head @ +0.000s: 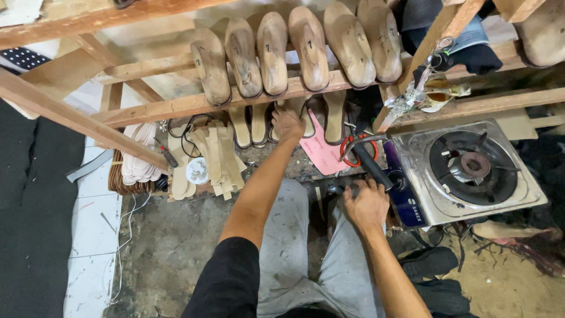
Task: The person sits on the floor of a shoe workshop, fits an insole onto a wooden shoe last, and taps it into place with a hammer. They turn the last over to check the fit, then place the finished last on a wooden shelf rack and pick up another last to repeat the work.
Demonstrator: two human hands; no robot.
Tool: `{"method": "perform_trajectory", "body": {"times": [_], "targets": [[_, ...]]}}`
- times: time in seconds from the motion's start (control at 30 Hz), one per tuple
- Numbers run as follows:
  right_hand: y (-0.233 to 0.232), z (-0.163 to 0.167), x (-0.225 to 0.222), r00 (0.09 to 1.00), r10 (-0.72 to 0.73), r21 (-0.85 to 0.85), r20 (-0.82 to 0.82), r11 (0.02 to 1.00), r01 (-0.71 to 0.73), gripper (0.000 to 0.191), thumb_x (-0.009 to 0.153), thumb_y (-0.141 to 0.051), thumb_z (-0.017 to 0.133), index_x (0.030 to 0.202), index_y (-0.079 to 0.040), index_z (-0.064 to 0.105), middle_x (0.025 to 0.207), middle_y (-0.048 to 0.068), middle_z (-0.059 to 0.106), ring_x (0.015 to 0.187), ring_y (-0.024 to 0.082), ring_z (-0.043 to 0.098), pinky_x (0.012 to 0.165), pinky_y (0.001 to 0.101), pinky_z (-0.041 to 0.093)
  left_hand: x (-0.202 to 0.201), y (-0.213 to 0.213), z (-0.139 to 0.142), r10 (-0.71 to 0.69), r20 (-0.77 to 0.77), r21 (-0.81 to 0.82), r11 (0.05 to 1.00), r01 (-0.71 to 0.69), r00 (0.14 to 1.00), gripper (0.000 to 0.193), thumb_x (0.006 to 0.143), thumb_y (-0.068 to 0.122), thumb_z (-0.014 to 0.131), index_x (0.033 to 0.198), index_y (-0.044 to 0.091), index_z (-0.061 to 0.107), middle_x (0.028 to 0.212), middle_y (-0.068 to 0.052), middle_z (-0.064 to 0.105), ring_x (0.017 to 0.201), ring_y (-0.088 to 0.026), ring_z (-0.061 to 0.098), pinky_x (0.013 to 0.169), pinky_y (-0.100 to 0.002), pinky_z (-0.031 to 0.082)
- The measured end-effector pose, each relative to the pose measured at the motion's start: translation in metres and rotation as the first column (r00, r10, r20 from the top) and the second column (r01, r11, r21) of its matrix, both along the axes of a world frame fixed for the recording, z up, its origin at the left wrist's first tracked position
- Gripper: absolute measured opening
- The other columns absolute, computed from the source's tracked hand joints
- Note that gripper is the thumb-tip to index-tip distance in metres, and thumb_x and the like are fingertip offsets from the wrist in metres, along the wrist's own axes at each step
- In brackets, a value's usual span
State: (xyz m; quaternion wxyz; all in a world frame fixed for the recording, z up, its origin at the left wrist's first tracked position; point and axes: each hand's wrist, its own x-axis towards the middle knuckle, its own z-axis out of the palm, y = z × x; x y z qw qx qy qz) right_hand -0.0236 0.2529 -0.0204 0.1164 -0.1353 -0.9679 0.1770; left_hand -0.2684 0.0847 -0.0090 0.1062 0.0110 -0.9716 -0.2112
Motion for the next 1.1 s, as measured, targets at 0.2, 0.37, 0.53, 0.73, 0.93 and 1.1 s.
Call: {"method": "perform_trajectory", "body": {"times": [0.2, 0.37, 0.53, 0.73, 0.93, 1.1], "targets": [[0.009, -0.001, -0.012, 0.995, -0.027, -0.034, 0.096, 0.999, 0.030, 0.035, 0.086, -0.039, 0.068, 0.108, -0.013, 0.076, 0.121, 0.013, 0.069, 0.114, 0.036, 0.060, 0.093, 0.0513, 0.049, -0.002, 0.009, -0.010, 0.130, -0.123, 0.358, 0.931, -0.078, 0.984, 0.082, 0.084, 0.038, 0.074, 0.140, -0.011, 0.041, 0.139, -0.035, 0.044, 0.127, -0.050, 0.047, 0.110, -0.054, 0.040], [0.000, -0.002, -0.020, 0.997, -0.008, -0.037, 0.075, 0.999, 0.011, 0.035, 0.085, -0.038, 0.068, 0.107, -0.012, 0.076, 0.117, 0.012, 0.071, 0.116, 0.036, 0.060, 0.095, 0.0521, 0.048, -0.007, 0.033, -0.008, 0.054, 0.058, 0.018, 0.998, -0.055, 0.997, 0.086, 0.095, 0.056, 0.069, 0.140, -0.012, 0.039, 0.137, -0.036, 0.045, 0.130, -0.049, 0.046, 0.115, -0.054, 0.037], [-0.004, -0.003, -0.017, 1.000, 0.025, 0.013, 0.014, 1.000, -0.025, 0.035, 0.084, -0.036, 0.069, 0.106, -0.009, 0.076, 0.114, 0.012, 0.071, 0.118, 0.037, 0.060, 0.094, 0.0525, 0.048, -0.014, 0.051, -0.002, 0.224, 0.094, 0.048, 0.972, -0.229, 0.970, 0.091, 0.085, 0.047, 0.073, 0.153, 0.009, 0.025, 0.144, -0.033, 0.034, 0.133, -0.050, 0.035, 0.101, -0.062, 0.036], [-0.001, -0.003, -0.012, 0.998, -0.005, -0.035, 0.058, 0.999, 0.007, 0.036, 0.084, -0.036, 0.069, 0.110, -0.012, 0.077, 0.115, 0.012, 0.070, 0.114, 0.036, 0.061, 0.092, 0.0517, 0.050, -0.001, 0.038, 0.020, 0.211, 0.298, 0.071, 0.968, -0.242, 0.931, 0.101, 0.072, 0.038, 0.083, 0.152, 0.013, 0.027, 0.142, -0.026, 0.040, 0.135, -0.043, 0.038, 0.105, -0.059, 0.040], [-0.002, -0.005, -0.010, 0.999, -0.018, -0.026, 0.026, 1.000, 0.018, 0.033, 0.085, -0.038, 0.068, 0.105, -0.012, 0.078, 0.120, 0.013, 0.071, 0.113, 0.036, 0.062, 0.092, 0.0507, 0.050, 0.003, 0.009, 0.023, 0.175, 0.164, -0.045, 0.984, -0.170, 0.971, 0.071, 0.077, 0.035, 0.079, 0.133, 0.000, 0.053, 0.146, -0.029, 0.040, 0.137, -0.046, 0.037, 0.106, -0.060, 0.040], [-0.004, -0.008, -0.011, 0.999, -0.004, -0.038, 0.042, 0.999, 0.006, 0.035, 0.085, -0.038, 0.068, 0.106, -0.013, 0.078, 0.117, 0.012, 0.071, 0.113, 0.036, 0.062, 0.093, 0.0517, 0.049, 0.004, -0.005, 0.006, 0.122, 0.089, -0.087, 0.990, -0.114, 0.989, 0.056, 0.078, 0.037, 0.080, 0.121, 0.004, 0.067, 0.141, -0.027, 0.045, 0.131, -0.045, 0.042, 0.104, -0.057, 0.040]]}}
